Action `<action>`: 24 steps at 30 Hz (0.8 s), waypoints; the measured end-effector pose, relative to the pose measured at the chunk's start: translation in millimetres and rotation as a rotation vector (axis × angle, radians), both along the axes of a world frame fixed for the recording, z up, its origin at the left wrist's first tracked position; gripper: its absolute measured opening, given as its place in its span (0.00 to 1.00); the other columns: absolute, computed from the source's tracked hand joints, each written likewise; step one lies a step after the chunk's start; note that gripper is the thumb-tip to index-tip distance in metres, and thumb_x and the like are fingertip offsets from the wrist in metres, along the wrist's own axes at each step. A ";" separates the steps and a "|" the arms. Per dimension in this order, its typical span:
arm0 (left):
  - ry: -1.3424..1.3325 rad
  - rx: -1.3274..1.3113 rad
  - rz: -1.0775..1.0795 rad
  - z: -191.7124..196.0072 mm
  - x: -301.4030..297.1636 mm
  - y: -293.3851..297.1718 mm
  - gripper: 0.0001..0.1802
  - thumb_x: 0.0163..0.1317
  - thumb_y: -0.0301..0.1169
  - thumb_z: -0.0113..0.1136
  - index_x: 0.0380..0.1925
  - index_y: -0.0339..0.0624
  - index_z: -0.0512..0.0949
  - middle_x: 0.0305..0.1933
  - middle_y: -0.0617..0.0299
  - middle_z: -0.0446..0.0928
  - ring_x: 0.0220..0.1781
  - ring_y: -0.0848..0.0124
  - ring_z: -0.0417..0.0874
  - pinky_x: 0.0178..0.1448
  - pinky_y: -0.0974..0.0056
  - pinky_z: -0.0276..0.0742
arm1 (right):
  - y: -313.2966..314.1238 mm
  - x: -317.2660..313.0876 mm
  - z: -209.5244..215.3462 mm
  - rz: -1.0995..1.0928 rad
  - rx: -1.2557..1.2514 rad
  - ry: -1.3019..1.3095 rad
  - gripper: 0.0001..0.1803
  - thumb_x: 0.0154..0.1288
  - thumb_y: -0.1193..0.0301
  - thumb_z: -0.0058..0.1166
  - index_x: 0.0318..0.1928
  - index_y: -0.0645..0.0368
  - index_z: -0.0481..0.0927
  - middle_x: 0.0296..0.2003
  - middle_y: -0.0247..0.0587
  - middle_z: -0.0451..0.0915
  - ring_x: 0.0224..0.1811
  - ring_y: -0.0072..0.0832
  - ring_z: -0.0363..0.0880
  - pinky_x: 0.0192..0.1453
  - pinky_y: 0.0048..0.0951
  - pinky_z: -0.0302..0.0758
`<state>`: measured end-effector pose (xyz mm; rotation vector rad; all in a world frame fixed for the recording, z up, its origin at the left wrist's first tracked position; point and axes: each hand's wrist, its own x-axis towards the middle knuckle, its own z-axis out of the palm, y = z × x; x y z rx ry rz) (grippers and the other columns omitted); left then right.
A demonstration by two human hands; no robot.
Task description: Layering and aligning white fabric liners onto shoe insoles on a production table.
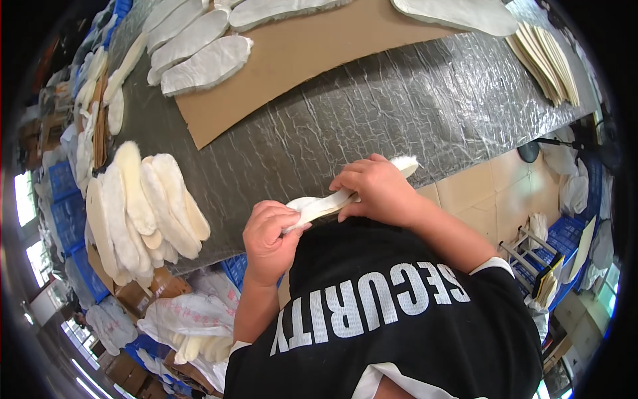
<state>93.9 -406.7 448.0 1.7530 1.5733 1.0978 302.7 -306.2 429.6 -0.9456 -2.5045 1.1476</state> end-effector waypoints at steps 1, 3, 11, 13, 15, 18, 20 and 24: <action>0.000 0.000 -0.003 -0.2 -2.0 0.2 0.15 0.37 0.15 0.71 0.25 0.37 0.76 0.29 0.57 0.79 0.33 0.63 0.78 0.38 0.63 0.74 | 0.8 1.3 0.8 0.034 -0.031 -0.004 0.22 0.41 0.57 0.69 0.38 0.52 0.81 0.32 0.31 0.80 0.42 0.31 0.79 0.47 0.34 0.68; -0.009 -0.006 -0.021 -0.9 -4.5 1.1 0.15 0.37 0.16 0.72 0.25 0.37 0.77 0.28 0.57 0.79 0.33 0.64 0.78 0.39 0.64 0.75 | -2.3 0.6 0.8 0.041 -0.003 0.037 0.22 0.41 0.58 0.69 0.38 0.53 0.81 0.32 0.31 0.80 0.41 0.31 0.78 0.48 0.34 0.67; -0.090 -0.070 -0.019 -1.0 -9.2 2.1 0.12 0.41 0.17 0.71 0.26 0.36 0.77 0.27 0.57 0.79 0.28 0.67 0.76 0.34 0.67 0.72 | -2.4 -0.9 4.4 0.132 0.079 0.021 0.21 0.46 0.57 0.66 0.39 0.55 0.80 0.33 0.32 0.79 0.41 0.31 0.78 0.48 0.34 0.66; -0.111 -0.075 -0.007 -1.3 -14.8 0.0 0.11 0.42 0.18 0.71 0.26 0.36 0.77 0.27 0.58 0.78 0.27 0.68 0.75 0.32 0.69 0.71 | 2.5 6.6 1.8 0.029 0.070 0.058 0.22 0.46 0.56 0.66 0.40 0.55 0.80 0.35 0.34 0.80 0.41 0.33 0.78 0.49 0.34 0.66; -0.219 -0.234 0.087 0.5 -19.8 -3.4 0.10 0.45 0.18 0.70 0.26 0.35 0.78 0.27 0.60 0.77 0.28 0.72 0.75 0.32 0.70 0.70 | 7.3 11.7 5.4 0.048 0.015 -0.002 0.22 0.46 0.56 0.66 0.41 0.53 0.81 0.35 0.36 0.82 0.42 0.33 0.80 0.50 0.35 0.67; -0.284 -0.273 0.084 -0.2 -22.5 -4.0 0.08 0.50 0.21 0.69 0.29 0.34 0.78 0.28 0.62 0.76 0.30 0.76 0.74 0.35 0.72 0.70 | 7.0 13.3 6.0 0.084 -0.049 -0.022 0.23 0.47 0.54 0.65 0.41 0.53 0.81 0.33 0.36 0.82 0.41 0.34 0.80 0.50 0.35 0.67; -0.311 -0.275 0.076 -0.9 -21.8 -4.7 0.08 0.52 0.22 0.68 0.30 0.34 0.78 0.28 0.62 0.77 0.31 0.77 0.74 0.36 0.73 0.70 | 4.3 12.9 5.1 0.099 -0.101 -0.031 0.23 0.48 0.53 0.64 0.41 0.53 0.81 0.32 0.37 0.82 0.40 0.35 0.80 0.50 0.35 0.67; -0.437 -0.430 0.126 -0.2 -22.0 -11.5 0.07 0.58 0.25 0.65 0.32 0.34 0.78 0.31 0.65 0.77 0.35 0.80 0.74 0.39 0.75 0.69 | -3.3 11.2 0.5 0.056 -0.144 0.056 0.20 0.51 0.54 0.63 0.37 0.54 0.82 0.29 0.37 0.82 0.36 0.36 0.80 0.48 0.37 0.68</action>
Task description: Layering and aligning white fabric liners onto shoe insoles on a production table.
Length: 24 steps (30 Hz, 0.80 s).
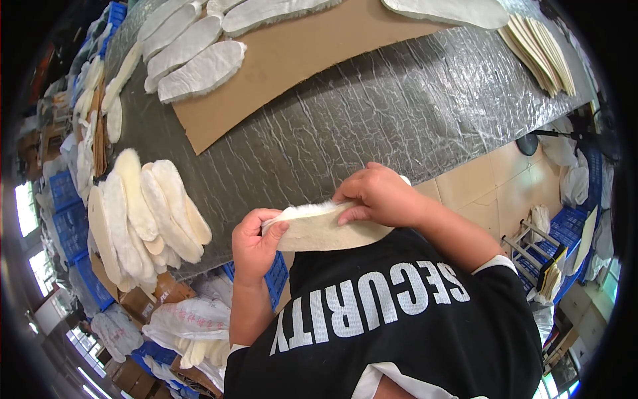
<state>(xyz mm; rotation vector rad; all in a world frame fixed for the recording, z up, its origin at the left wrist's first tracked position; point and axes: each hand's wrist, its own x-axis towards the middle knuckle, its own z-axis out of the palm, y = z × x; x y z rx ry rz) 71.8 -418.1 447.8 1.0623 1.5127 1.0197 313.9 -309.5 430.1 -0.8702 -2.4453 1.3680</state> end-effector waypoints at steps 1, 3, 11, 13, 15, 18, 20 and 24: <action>-0.033 -0.086 0.005 -2.0 -1.4 -2.2 0.07 0.59 0.26 0.65 0.33 0.34 0.77 0.32 0.65 0.78 0.36 0.81 0.74 0.39 0.75 0.70 | -0.9 -2.1 -0.1 0.012 -0.025 -0.008 0.17 0.52 0.55 0.63 0.35 0.55 0.82 0.28 0.39 0.81 0.34 0.36 0.80 0.44 0.36 0.69; -0.129 -0.113 0.075 -13.0 2.2 -3.9 0.07 0.60 0.27 0.64 0.34 0.34 0.77 0.32 0.64 0.78 0.36 0.80 0.75 0.39 0.74 0.71 | -2.1 -5.0 -2.4 0.029 -0.049 -0.011 0.16 0.54 0.57 0.63 0.33 0.56 0.82 0.27 0.40 0.81 0.31 0.36 0.80 0.41 0.36 0.71; -0.532 0.043 0.060 -6.1 9.4 26.0 0.40 0.55 0.48 0.68 0.61 0.36 0.64 0.58 0.55 0.69 0.56 0.69 0.73 0.57 0.63 0.70 | 4.3 -5.5 -50.6 -0.399 -1.663 0.205 0.11 0.62 0.65 0.57 0.29 0.60 0.80 0.23 0.35 0.78 0.23 0.26 0.76 0.31 0.28 0.74; 0.059 0.168 -0.106 3.2 6.8 30.3 0.64 0.32 0.60 0.73 0.66 0.35 0.56 0.67 0.51 0.61 0.68 0.58 0.61 0.68 0.52 0.58 | 5.0 8.3 -60.2 -0.144 -1.472 0.117 0.09 0.63 0.66 0.53 0.32 0.58 0.80 0.23 0.37 0.75 0.23 0.26 0.74 0.30 0.29 0.74; 0.599 0.466 -0.239 15.0 14.2 33.4 0.58 0.33 0.58 0.73 0.63 0.38 0.62 0.68 0.50 0.62 0.69 0.54 0.61 0.70 0.48 0.54 | -7.9 4.2 -61.9 -0.165 -1.731 0.244 0.08 0.63 0.67 0.54 0.32 0.58 0.80 0.23 0.35 0.74 0.22 0.24 0.72 0.29 0.29 0.72; 0.806 0.504 -0.347 31.8 30.4 35.4 0.41 0.37 0.46 0.74 0.53 0.47 0.70 0.64 0.58 0.69 0.70 0.53 0.60 0.72 0.42 0.44 | -16.5 -2.0 -52.6 -0.180 -1.868 0.206 0.08 0.64 0.66 0.52 0.32 0.56 0.78 0.21 0.33 0.72 0.21 0.22 0.69 0.28 0.27 0.68; 0.818 0.526 -0.362 25.4 26.8 35.8 0.37 0.37 0.44 0.74 0.50 0.47 0.71 0.62 0.59 0.70 0.70 0.54 0.61 0.72 0.43 0.43 | -22.3 -5.0 -54.3 -0.101 -1.982 0.217 0.08 0.65 0.66 0.50 0.30 0.54 0.76 0.20 0.30 0.70 0.20 0.21 0.66 0.26 0.27 0.66; 0.759 0.518 -0.401 31.1 22.3 40.7 0.21 0.40 0.39 0.73 0.33 0.48 0.75 0.55 0.62 0.77 0.68 0.55 0.64 0.72 0.42 0.43 | -29.0 -5.0 -61.0 -0.041 -1.965 0.207 0.09 0.65 0.65 0.50 0.30 0.55 0.77 0.20 0.31 0.71 0.20 0.21 0.67 0.26 0.26 0.65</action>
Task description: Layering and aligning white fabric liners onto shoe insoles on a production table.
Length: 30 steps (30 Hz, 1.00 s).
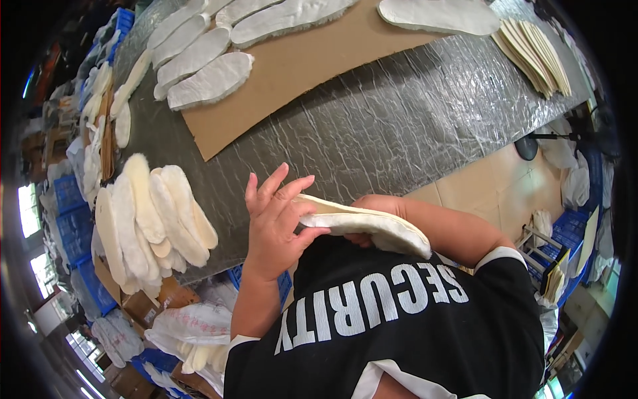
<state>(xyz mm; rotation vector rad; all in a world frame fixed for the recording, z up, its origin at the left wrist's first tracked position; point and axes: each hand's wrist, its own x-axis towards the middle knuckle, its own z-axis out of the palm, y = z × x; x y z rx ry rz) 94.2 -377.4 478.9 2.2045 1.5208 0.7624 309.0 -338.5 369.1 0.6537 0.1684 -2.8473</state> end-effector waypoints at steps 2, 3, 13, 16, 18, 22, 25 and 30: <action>0.027 -0.032 -0.043 0.3 -2.9 0.8 0.19 0.41 0.39 0.73 0.30 0.48 0.75 0.53 0.60 0.78 0.68 0.54 0.65 0.72 0.42 0.44 | -3.2 1.3 0.5 0.023 0.106 -0.027 0.09 0.65 0.65 0.50 0.30 0.55 0.77 0.20 0.31 0.72 0.20 0.21 0.68 0.26 0.26 0.66; 0.005 -0.053 -0.057 -0.1 -4.0 1.0 0.16 0.43 0.38 0.71 0.27 0.47 0.75 0.52 0.60 0.79 0.66 0.54 0.68 0.72 0.42 0.45 | -4.2 0.8 1.1 0.051 0.217 -0.051 0.09 0.65 0.65 0.50 0.30 0.56 0.78 0.20 0.32 0.72 0.20 0.21 0.68 0.26 0.26 0.66; -0.217 -0.111 -0.102 -13.6 -7.3 -3.1 0.10 0.48 0.35 0.69 0.25 0.47 0.76 0.35 0.67 0.80 0.45 0.64 0.81 0.64 0.47 0.56 | -5.3 -10.3 8.0 0.176 0.135 -0.128 0.10 0.63 0.66 0.51 0.32 0.59 0.80 0.26 0.37 0.78 0.26 0.23 0.75 0.30 0.27 0.71; -0.227 -0.136 -0.083 -17.4 -9.1 -5.6 0.10 0.47 0.34 0.70 0.24 0.47 0.76 0.30 0.68 0.78 0.36 0.67 0.80 0.60 0.51 0.60 | -1.5 -9.6 17.9 0.177 0.606 -0.069 0.15 0.64 0.61 0.53 0.38 0.61 0.82 0.33 0.40 0.81 0.34 0.23 0.77 0.39 0.27 0.74; -0.220 -0.147 -0.057 -18.1 -9.5 -8.7 0.10 0.47 0.33 0.70 0.23 0.46 0.76 0.29 0.67 0.78 0.34 0.68 0.79 0.59 0.52 0.61 | 14.0 -4.7 15.5 0.071 0.796 -0.021 0.24 0.65 0.54 0.53 0.45 0.64 0.81 0.39 0.42 0.82 0.41 0.26 0.77 0.46 0.28 0.73; -0.227 -0.138 0.056 -24.2 -6.2 -19.2 0.10 0.46 0.31 0.71 0.22 0.46 0.76 0.27 0.67 0.78 0.30 0.70 0.77 0.56 0.56 0.63 | 40.9 0.4 68.4 0.238 1.369 0.194 0.21 0.64 0.55 0.54 0.42 0.63 0.80 0.29 0.44 0.82 0.33 0.34 0.81 0.39 0.35 0.75; -0.295 -0.125 0.134 -28.1 4.2 -26.3 0.10 0.45 0.30 0.71 0.21 0.45 0.77 0.28 0.67 0.79 0.28 0.70 0.76 0.56 0.57 0.63 | 32.1 -8.7 83.1 0.499 1.884 0.064 0.14 0.59 0.60 0.58 0.37 0.57 0.81 0.25 0.48 0.80 0.30 0.46 0.79 0.36 0.42 0.74; -0.278 -0.309 0.229 -21.9 -10.5 -38.3 0.26 0.38 0.32 0.78 0.39 0.37 0.78 0.40 0.60 0.79 0.39 0.68 0.79 0.49 0.65 0.74 | 26.9 -8.3 97.1 0.544 1.812 -0.092 0.09 0.55 0.65 0.57 0.33 0.56 0.81 0.25 0.47 0.80 0.32 0.47 0.80 0.38 0.43 0.74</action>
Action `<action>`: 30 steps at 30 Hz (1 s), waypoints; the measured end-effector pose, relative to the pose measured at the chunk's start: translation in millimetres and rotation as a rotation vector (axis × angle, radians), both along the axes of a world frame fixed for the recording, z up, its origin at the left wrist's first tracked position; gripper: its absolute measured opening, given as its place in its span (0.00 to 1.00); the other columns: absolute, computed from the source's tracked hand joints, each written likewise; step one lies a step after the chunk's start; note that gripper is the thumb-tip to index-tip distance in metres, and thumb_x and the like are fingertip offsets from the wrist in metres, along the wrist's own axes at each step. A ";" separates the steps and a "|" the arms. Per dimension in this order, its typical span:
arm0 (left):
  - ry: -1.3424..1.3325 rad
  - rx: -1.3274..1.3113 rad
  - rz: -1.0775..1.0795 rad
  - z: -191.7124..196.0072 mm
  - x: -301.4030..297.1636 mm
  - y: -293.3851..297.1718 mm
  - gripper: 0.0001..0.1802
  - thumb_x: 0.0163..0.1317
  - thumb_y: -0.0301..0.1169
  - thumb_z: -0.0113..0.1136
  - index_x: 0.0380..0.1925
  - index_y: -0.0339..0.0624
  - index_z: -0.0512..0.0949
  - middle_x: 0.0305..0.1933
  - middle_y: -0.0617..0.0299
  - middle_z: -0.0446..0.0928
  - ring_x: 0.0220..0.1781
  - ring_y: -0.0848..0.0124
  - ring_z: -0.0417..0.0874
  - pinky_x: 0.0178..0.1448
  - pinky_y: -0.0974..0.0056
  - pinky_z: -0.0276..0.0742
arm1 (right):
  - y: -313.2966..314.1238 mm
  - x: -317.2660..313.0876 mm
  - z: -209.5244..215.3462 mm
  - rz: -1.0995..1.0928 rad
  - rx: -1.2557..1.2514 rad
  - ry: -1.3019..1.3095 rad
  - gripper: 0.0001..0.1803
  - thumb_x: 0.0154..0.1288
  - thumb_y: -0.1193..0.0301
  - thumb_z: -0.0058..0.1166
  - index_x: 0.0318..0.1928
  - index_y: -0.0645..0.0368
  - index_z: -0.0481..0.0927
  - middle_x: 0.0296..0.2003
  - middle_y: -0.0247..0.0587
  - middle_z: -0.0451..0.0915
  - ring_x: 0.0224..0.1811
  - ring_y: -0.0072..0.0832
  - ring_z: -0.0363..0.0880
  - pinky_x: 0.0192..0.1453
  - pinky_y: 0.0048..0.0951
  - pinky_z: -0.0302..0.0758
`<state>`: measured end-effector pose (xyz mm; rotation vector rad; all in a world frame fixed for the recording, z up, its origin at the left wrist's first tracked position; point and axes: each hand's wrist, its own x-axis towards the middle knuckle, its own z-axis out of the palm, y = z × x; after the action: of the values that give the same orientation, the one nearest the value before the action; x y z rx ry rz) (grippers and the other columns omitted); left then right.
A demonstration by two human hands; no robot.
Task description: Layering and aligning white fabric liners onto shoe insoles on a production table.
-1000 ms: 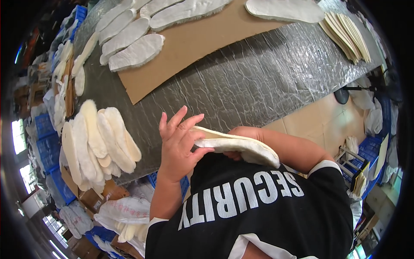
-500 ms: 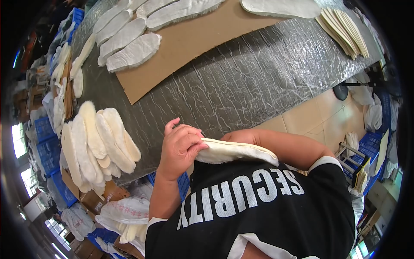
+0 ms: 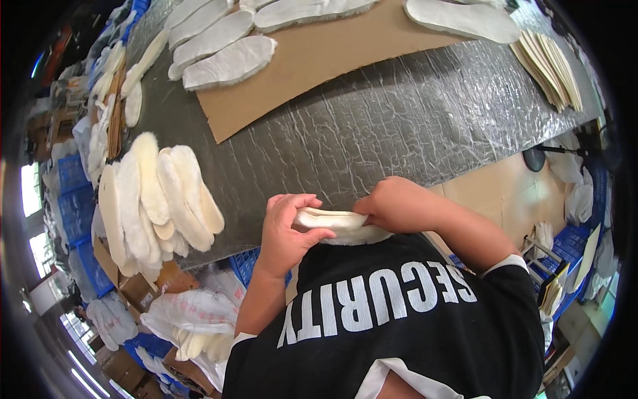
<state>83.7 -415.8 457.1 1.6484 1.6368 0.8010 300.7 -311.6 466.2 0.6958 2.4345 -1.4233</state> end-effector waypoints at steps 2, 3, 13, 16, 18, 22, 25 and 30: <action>-0.035 0.000 -0.035 -6.6 -10.3 -2.6 0.26 0.39 0.30 0.77 0.40 0.36 0.78 0.40 0.60 0.79 0.40 0.69 0.79 0.49 0.66 0.74 | -3.5 2.3 -0.7 -0.032 0.084 0.023 0.07 0.54 0.67 0.57 0.33 0.55 0.81 0.24 0.45 0.80 0.30 0.45 0.80 0.37 0.43 0.75; -0.069 0.002 -0.076 -8.3 -13.5 -4.9 0.26 0.39 0.29 0.77 0.41 0.35 0.79 0.40 0.59 0.78 0.41 0.70 0.78 0.48 0.67 0.74 | -5.0 1.3 0.1 -0.022 0.082 0.028 0.07 0.54 0.67 0.57 0.33 0.55 0.81 0.24 0.45 0.80 0.30 0.45 0.80 0.37 0.43 0.75; -0.229 -0.070 0.008 -16.2 -13.1 -14.4 0.23 0.41 0.25 0.75 0.40 0.36 0.79 0.36 0.60 0.78 0.39 0.73 0.78 0.44 0.70 0.72 | 1.3 -1.3 1.8 -0.011 0.094 0.049 0.05 0.53 0.71 0.56 0.32 0.55 0.82 0.23 0.48 0.79 0.30 0.47 0.80 0.37 0.44 0.74; -0.243 -0.044 0.013 -11.9 -12.0 -15.7 0.22 0.40 0.25 0.76 0.38 0.37 0.78 0.36 0.60 0.78 0.36 0.72 0.78 0.41 0.69 0.73 | 2.4 -0.8 -1.3 -0.024 0.085 0.087 0.06 0.50 0.72 0.58 0.32 0.54 0.82 0.23 0.48 0.79 0.28 0.46 0.79 0.34 0.42 0.74; -0.254 0.089 -0.041 -11.2 -12.5 -15.5 0.21 0.39 0.26 0.76 0.35 0.38 0.77 0.35 0.59 0.79 0.34 0.69 0.79 0.38 0.67 0.74 | 3.1 -0.2 -3.9 -0.031 0.103 0.115 0.08 0.48 0.73 0.59 0.32 0.54 0.82 0.22 0.47 0.78 0.27 0.46 0.79 0.32 0.41 0.74; -0.205 0.128 -0.055 -10.9 -11.6 -20.2 0.19 0.38 0.29 0.76 0.31 0.41 0.77 0.34 0.59 0.81 0.33 0.61 0.79 0.38 0.62 0.75 | 5.9 -5.0 -1.1 0.063 0.028 0.129 0.11 0.53 0.70 0.57 0.39 0.55 0.80 0.23 0.48 0.79 0.28 0.47 0.79 0.34 0.43 0.73; -0.164 0.178 -0.055 -11.2 -11.4 -24.9 0.18 0.40 0.29 0.75 0.31 0.41 0.77 0.34 0.58 0.81 0.32 0.60 0.79 0.39 0.61 0.75 | -0.6 -15.4 1.1 0.113 0.038 0.116 0.14 0.59 0.64 0.54 0.45 0.54 0.76 0.24 0.48 0.80 0.29 0.48 0.80 0.35 0.45 0.74; -0.097 0.028 -0.120 1.7 -16.5 -28.3 0.12 0.50 0.29 0.69 0.32 0.38 0.76 0.38 0.54 0.81 0.36 0.62 0.80 0.41 0.63 0.76 | -13.7 -25.5 -2.5 0.181 0.072 0.085 0.16 0.65 0.60 0.49 0.48 0.54 0.74 0.23 0.47 0.79 0.27 0.47 0.80 0.33 0.46 0.73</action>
<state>67.2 -444.0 458.8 1.6836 1.4519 0.8324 275.2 -325.3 463.7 0.4244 2.5501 -1.3274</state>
